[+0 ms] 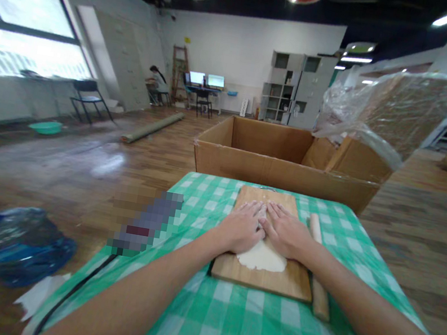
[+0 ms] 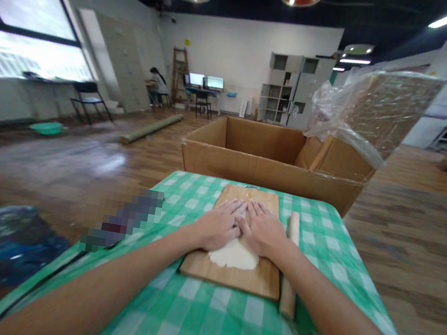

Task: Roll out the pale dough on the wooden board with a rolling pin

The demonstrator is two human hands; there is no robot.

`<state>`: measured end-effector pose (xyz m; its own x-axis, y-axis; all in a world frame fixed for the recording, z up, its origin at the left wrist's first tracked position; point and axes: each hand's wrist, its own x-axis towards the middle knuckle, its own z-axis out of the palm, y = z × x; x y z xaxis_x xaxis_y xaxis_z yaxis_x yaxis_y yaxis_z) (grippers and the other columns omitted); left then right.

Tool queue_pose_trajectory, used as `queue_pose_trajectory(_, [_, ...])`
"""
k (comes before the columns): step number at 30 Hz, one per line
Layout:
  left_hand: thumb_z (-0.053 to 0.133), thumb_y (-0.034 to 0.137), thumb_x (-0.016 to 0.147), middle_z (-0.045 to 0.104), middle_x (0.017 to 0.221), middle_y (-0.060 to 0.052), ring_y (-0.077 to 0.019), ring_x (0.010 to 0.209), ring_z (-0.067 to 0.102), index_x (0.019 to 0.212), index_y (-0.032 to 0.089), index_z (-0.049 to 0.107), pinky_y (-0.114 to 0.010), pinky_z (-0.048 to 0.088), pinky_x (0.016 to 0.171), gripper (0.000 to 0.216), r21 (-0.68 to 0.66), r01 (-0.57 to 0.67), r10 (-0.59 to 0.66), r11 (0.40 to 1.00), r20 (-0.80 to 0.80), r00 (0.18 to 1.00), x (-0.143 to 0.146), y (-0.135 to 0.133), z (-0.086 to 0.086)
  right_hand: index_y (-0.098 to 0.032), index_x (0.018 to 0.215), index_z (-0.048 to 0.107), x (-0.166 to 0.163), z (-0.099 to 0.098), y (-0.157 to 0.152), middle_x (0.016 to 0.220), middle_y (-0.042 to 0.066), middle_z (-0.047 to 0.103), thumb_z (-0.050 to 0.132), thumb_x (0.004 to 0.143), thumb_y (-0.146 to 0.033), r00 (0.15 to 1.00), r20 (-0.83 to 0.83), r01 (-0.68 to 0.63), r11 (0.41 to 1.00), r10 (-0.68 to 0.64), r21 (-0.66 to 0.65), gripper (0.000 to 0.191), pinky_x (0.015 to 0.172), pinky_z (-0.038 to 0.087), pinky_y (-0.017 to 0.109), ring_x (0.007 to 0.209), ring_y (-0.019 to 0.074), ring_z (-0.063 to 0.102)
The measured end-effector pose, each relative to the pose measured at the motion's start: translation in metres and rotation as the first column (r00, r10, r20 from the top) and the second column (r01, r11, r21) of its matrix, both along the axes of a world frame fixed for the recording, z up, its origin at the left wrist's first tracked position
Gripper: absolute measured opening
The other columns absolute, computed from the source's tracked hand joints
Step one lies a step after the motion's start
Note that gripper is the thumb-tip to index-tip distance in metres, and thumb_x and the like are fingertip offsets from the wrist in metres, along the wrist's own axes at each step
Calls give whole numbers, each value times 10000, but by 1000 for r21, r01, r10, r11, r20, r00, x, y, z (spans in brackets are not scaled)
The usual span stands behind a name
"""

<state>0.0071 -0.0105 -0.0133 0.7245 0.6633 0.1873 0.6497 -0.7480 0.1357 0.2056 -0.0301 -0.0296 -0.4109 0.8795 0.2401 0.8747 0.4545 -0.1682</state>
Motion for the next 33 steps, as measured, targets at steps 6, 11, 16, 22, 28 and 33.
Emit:
queue_pose_trajectory(6, [442, 353, 1004, 629, 1320, -201, -357, 1251, 570, 1183, 144, 679, -542, 453, 1085, 363, 194, -420, 430, 886, -9, 903, -23, -14, 26, -7, 1605, 396, -2, -7, 1, 1676, 196, 354, 95, 1069, -654, 994, 28, 109, 994, -109, -4, 893, 1294, 240, 486, 1588, 303, 272])
queue_pose_trajectory(11, [483, 390, 975, 612, 1282, -241, -424, 1199, 560, 1175, 131, 697, -771, 419, 1005, 392, 216, -655, 682, 724, -84, 726, -54, -7, 29, -33, 1603, 417, 1, -12, 2, 1673, 189, 371, 91, 1070, -647, 996, 15, 92, 996, -92, 12, 876, 1291, 243, 484, 1578, 305, 298])
queue_pose_trajectory(16, [484, 412, 981, 605, 1306, -249, -444, 1210, 553, 1215, 135, 702, -848, 373, 984, 423, 161, -727, 744, 667, -116, 658, -68, 7, 17, -16, 1593, 426, 0, -12, 2, 1665, 203, 384, 117, 1075, -629, 995, 9, 95, 995, -95, 9, 860, 1291, 238, 470, 1574, 312, 308])
queue_pose_trajectory(22, [478, 447, 984, 583, 1327, -244, -454, 1230, 553, 1211, 140, 685, -812, 434, 948, 434, 118, -753, 763, 647, -108, 638, -74, 13, 17, -12, 1586, 433, 1, -10, 1, 1655, 208, 402, 131, 1080, -609, 996, 10, 94, 996, -94, 15, 839, 1284, 262, 485, 1567, 314, 322])
queue_pose_trajectory(28, [451, 471, 1033, 615, 1229, -204, -371, 1178, 595, 1139, 133, 652, -576, 498, 1016, 407, 244, -573, 585, 783, 25, 810, -51, -4, 31, -30, 1546, 484, 0, -10, -2, 1616, 218, 465, 185, 1096, -558, 998, 5, 70, 996, -70, 62, 755, 1264, 304, 504, 1538, 316, 377])
queue_pose_trajectory(33, [446, 430, 1051, 618, 1291, -136, -270, 1224, 602, 1190, 187, 625, -400, 487, 1089, 333, 81, -143, 136, 986, 79, 988, -19, -26, 30, -89, 1484, 539, 4, 3, -2, 1548, 203, 546, 254, 1106, -449, 996, -20, 90, 983, -88, 157, 595, 1217, 362, 496, 1496, 314, 429])
